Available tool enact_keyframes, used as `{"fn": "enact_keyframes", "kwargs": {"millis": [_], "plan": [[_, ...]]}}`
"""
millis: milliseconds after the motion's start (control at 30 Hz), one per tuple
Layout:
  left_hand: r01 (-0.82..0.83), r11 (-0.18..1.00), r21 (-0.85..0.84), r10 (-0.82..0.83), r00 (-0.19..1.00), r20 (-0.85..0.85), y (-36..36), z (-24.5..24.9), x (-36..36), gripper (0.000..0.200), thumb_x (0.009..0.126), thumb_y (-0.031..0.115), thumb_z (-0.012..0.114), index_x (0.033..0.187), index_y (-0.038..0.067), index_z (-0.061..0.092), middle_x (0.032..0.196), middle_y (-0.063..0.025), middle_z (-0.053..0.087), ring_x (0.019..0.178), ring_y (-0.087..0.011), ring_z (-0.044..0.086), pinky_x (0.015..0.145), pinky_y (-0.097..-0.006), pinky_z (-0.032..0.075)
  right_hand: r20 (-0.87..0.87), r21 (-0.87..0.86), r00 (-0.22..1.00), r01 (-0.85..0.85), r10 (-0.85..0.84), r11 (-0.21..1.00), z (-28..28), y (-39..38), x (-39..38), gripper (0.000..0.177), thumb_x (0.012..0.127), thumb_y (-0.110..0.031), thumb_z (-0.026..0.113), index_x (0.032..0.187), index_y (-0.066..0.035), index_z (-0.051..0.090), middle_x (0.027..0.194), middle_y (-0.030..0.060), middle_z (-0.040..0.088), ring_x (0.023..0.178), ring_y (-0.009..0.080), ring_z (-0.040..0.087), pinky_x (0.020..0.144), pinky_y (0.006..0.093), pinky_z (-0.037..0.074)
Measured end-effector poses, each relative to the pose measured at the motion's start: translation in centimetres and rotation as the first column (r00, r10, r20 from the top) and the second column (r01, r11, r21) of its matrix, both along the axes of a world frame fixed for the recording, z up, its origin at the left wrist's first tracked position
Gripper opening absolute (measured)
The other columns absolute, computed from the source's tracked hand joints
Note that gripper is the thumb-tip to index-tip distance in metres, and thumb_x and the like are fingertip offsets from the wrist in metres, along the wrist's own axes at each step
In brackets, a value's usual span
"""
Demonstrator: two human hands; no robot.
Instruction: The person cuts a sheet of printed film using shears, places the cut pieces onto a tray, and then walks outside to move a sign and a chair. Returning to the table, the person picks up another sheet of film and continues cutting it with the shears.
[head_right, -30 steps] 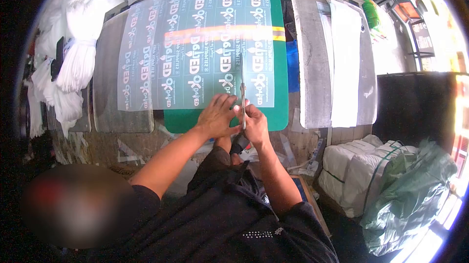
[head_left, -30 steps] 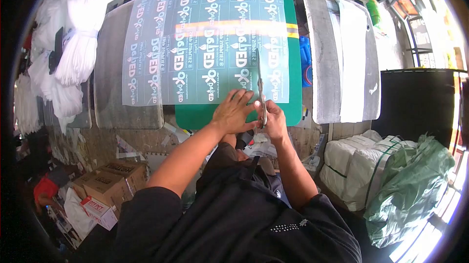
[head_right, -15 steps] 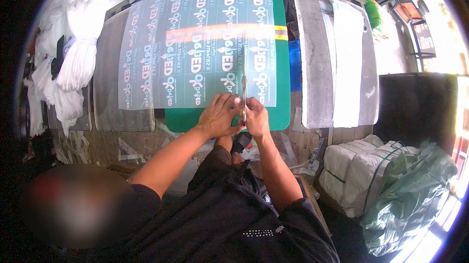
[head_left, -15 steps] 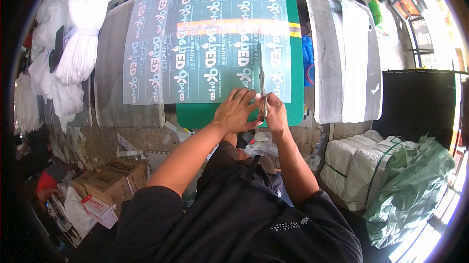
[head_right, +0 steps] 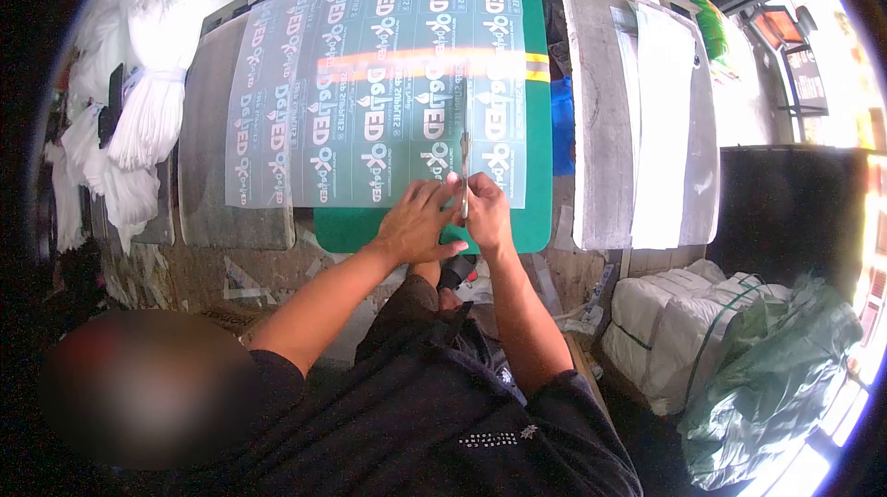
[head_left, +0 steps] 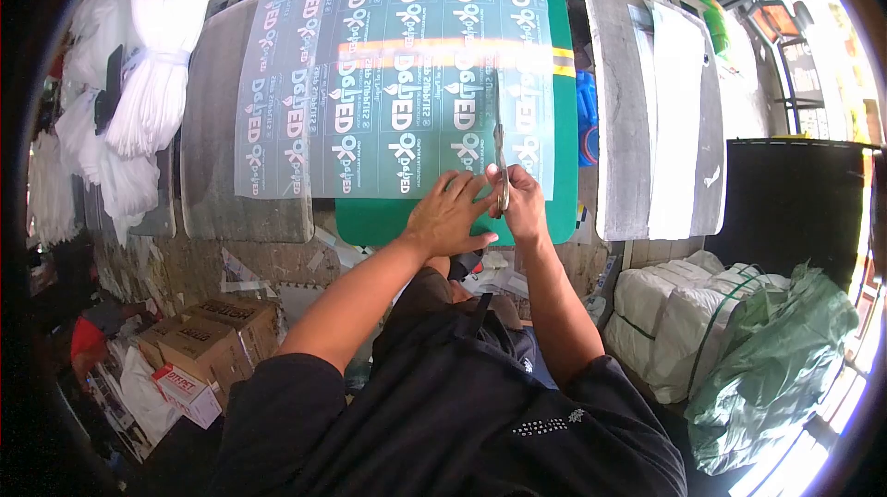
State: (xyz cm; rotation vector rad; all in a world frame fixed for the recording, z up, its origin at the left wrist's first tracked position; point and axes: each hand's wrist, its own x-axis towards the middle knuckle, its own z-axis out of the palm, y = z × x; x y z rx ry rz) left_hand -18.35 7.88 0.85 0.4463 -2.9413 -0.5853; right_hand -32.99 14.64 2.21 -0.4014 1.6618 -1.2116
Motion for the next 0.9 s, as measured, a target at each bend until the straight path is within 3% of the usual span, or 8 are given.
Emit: {"fn": "enact_keyframes", "kwargs": {"millis": [533, 767, 900], "plan": [[-0.003, 1.0, 0.02, 0.003, 1.0, 0.019, -0.1, -0.2, 0.1, 0.062, 0.082, 0.062, 0.055, 0.117, 0.011, 0.061, 0.13, -0.0161, 0.046, 0.125, -0.0348, 0.04, 0.109, -0.051, 0.029, -0.047, 0.027, 0.999, -0.008, 0.009, 1.0, 0.1, -1.2, -0.7, 0.052, 0.086, -0.048, 0.069, 0.08, 0.002, 0.06, 0.06, 0.0037, 0.056, 0.049, 0.0101, 0.054, 0.045, 0.0265, 0.043], [0.002, 0.999, 0.032, -0.004, 0.997, 0.074, -0.1, 0.2, 0.1, 0.057, 0.083, 0.056, 0.059, 0.119, 0.012, 0.059, 0.13, -0.0146, 0.046, 0.127, -0.0314, 0.039, 0.11, -0.0486, 0.026, -0.025, 0.037, 1.0, -0.004, 0.005, 0.999, 1.3, -0.7, -0.1, 0.039, 0.089, -0.039, 0.069, 0.079, -0.005, 0.055, 0.058, 0.0, 0.051, 0.049, 0.0078, 0.051, 0.045, 0.0237, 0.039], [-0.015, 1.0, 0.005, 0.015, 1.0, 0.002, 0.0, 0.1, -0.2, 0.061, 0.082, 0.06, 0.055, 0.116, 0.01, 0.061, 0.129, -0.0164, 0.047, 0.123, -0.0343, 0.041, 0.109, -0.0502, 0.029, 0.003, 0.022, 1.0, -0.002, 0.002, 1.0, 0.7, -1.1, -0.9, 0.044, 0.087, -0.043, 0.071, 0.081, -0.001, 0.059, 0.06, 0.002, 0.055, 0.052, 0.0091, 0.052, 0.048, 0.0246, 0.043]]}}
